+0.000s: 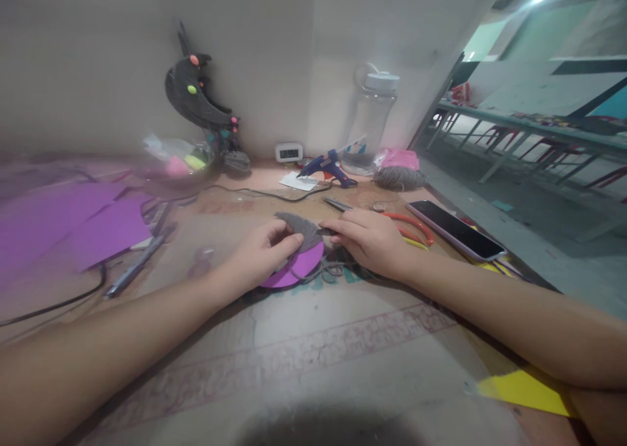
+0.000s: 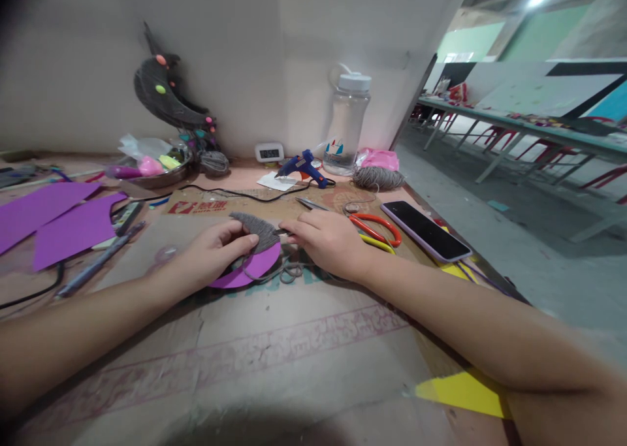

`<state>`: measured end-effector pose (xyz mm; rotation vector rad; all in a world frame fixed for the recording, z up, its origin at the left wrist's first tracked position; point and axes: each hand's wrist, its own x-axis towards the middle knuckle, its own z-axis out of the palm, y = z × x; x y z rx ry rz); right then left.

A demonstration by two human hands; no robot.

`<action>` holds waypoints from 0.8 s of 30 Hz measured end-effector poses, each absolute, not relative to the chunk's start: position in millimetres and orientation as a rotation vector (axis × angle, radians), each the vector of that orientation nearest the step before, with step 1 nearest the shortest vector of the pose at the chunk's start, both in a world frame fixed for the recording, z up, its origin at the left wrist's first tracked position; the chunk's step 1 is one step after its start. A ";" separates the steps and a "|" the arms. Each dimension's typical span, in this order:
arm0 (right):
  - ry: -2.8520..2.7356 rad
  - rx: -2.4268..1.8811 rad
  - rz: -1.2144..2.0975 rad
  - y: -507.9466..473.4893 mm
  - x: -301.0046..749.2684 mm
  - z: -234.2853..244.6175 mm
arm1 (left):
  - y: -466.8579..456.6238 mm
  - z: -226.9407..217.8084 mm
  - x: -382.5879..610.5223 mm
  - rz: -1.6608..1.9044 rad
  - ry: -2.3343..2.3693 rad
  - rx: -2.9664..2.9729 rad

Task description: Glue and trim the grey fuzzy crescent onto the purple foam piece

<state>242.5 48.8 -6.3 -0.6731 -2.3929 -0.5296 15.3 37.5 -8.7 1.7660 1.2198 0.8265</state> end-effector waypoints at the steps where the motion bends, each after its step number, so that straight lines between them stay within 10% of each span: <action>1: -2.391 -0.674 -0.529 49.1 242.6 -6.6 | 37.6 -8.8 15.3 0.830 1.208 1.761; 24: -2.295 -1.013 -0.052 58.8 245.7 -10.3 | 39.8 -9.6 13.0 0.872 1.239 1.738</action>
